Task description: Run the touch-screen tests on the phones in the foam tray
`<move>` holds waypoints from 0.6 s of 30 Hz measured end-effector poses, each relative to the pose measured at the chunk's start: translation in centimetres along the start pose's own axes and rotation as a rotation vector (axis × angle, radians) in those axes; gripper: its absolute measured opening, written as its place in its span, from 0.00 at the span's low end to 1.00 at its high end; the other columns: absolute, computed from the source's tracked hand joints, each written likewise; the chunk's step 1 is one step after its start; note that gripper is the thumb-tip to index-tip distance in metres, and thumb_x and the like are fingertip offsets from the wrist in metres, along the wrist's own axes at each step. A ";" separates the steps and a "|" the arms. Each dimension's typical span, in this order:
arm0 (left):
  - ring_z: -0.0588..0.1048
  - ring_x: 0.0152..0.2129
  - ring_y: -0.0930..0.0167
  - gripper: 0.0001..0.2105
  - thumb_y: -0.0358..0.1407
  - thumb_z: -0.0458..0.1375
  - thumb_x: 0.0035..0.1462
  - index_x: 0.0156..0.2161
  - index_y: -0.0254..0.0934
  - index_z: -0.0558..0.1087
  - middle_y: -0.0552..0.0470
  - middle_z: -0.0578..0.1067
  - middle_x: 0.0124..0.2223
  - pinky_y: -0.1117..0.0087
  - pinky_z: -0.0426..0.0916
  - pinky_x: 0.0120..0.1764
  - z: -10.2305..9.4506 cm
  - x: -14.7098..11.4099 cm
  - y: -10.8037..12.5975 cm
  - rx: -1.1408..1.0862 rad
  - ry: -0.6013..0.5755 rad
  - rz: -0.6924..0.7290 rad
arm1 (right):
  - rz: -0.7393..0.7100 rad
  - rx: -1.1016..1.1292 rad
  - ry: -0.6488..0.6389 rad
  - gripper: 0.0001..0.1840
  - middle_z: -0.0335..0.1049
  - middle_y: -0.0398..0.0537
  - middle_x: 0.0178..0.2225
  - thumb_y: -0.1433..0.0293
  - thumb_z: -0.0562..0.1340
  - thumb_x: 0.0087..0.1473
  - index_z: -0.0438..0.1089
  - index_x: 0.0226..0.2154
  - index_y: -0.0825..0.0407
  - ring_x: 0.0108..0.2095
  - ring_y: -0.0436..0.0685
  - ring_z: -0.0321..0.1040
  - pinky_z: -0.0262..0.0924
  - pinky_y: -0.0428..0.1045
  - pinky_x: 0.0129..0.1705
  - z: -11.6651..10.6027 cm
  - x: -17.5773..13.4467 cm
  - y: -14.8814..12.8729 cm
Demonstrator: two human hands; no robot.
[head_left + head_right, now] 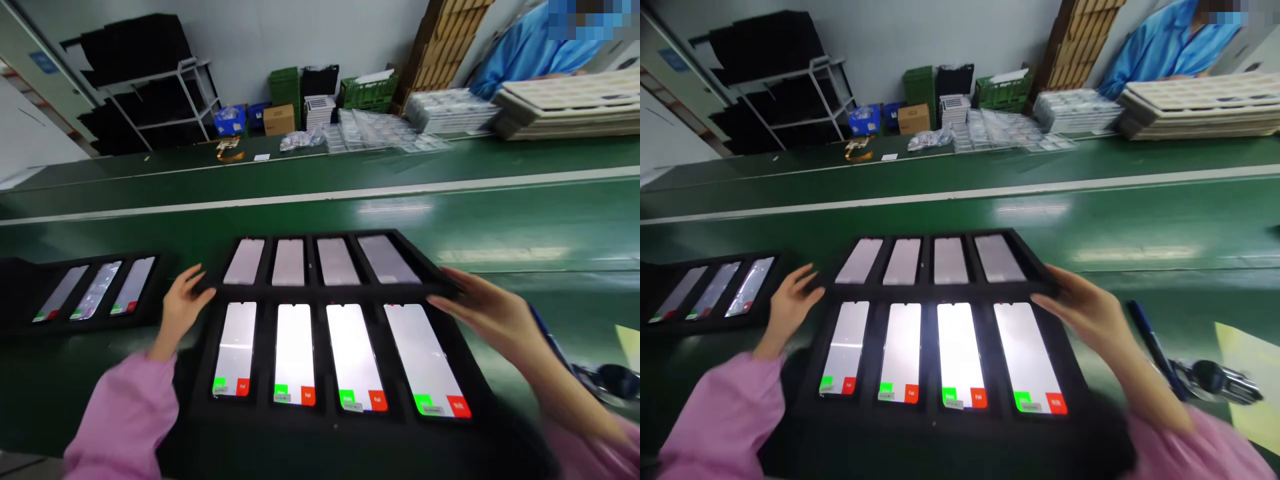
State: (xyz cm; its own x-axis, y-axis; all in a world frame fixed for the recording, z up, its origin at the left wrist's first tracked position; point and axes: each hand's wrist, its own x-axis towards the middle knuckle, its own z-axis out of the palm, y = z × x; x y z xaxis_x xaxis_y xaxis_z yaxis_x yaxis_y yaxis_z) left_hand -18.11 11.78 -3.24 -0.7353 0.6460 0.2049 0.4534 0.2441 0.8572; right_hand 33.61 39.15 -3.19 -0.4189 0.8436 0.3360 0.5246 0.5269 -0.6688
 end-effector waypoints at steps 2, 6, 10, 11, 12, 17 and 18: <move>0.75 0.61 0.52 0.47 0.66 0.66 0.51 0.66 0.35 0.65 0.31 0.74 0.63 0.49 0.74 0.62 1.9 3.6 1.2 -0.007 -0.042 -0.013 | 0.007 0.045 0.006 0.36 0.80 0.60 0.49 0.47 0.61 0.67 0.72 0.61 0.59 0.48 0.65 0.79 0.74 0.53 0.49 1.7 3.6 0.4; 0.71 0.64 0.45 0.44 0.66 0.67 0.49 0.62 0.39 0.72 0.35 0.71 0.67 0.37 0.65 0.67 1.9 0.0 1.1 0.034 -0.157 -0.075 | -0.057 0.026 0.032 0.32 0.79 0.60 0.51 0.45 0.57 0.67 0.79 0.49 0.54 0.49 0.64 0.79 0.75 0.58 0.50 2.5 2.4 0.5; 0.63 0.70 0.50 0.32 0.61 0.52 0.66 0.68 0.47 0.66 0.45 0.65 0.72 0.39 0.56 0.72 0.4 -5.8 -1.4 0.204 -0.219 -0.068 | -0.098 -0.115 0.012 0.26 0.78 0.57 0.52 0.50 0.56 0.70 0.82 0.37 0.47 0.51 0.63 0.76 0.73 0.60 0.53 2.4 -2.7 -0.9; 0.61 0.71 0.49 0.31 0.60 0.50 0.67 0.67 0.45 0.67 0.44 0.64 0.72 0.38 0.55 0.73 0.3 -6.2 -1.5 0.242 -0.200 -0.015 | -0.104 -0.158 0.002 0.25 0.76 0.57 0.55 0.50 0.56 0.70 0.83 0.39 0.46 0.53 0.65 0.74 0.72 0.62 0.54 2.6 -3.2 -1.4; 0.61 0.71 0.49 0.30 0.59 0.49 0.68 0.67 0.44 0.65 0.44 0.64 0.72 0.38 0.55 0.73 0.5 -6.2 -1.4 0.262 -0.205 0.021 | -0.109 -0.202 -0.013 0.23 0.74 0.57 0.58 0.50 0.56 0.70 0.83 0.41 0.45 0.55 0.67 0.71 0.71 0.65 0.55 2.9 -3.4 -1.7; 0.57 0.72 0.43 0.21 0.50 0.48 0.72 0.57 0.41 0.75 0.42 0.65 0.70 0.30 0.55 0.69 4.1 -5.1 4.6 0.596 -0.261 0.305 | -0.160 -0.382 -0.117 0.20 0.65 0.57 0.67 0.54 0.58 0.71 0.81 0.41 0.46 0.61 0.76 0.63 0.64 0.73 0.54 3.8 -1.8 -3.0; 0.58 0.71 0.44 0.20 0.48 0.48 0.73 0.55 0.43 0.77 0.43 0.66 0.69 0.29 0.55 0.68 5.4 -5.4 6.3 0.608 -0.333 0.436 | -0.177 -0.405 -0.130 0.19 0.67 0.57 0.67 0.56 0.58 0.71 0.80 0.40 0.48 0.62 0.75 0.63 0.63 0.72 0.54 3.7 -1.6 -3.2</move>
State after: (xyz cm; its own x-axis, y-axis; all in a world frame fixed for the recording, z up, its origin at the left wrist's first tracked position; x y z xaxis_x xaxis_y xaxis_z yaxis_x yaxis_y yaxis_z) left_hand -8.58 13.74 -1.43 -0.2849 0.9310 0.2281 0.9284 0.2088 0.3073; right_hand 29.84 35.76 -4.00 -0.6043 0.7306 0.3180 0.6733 0.6816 -0.2865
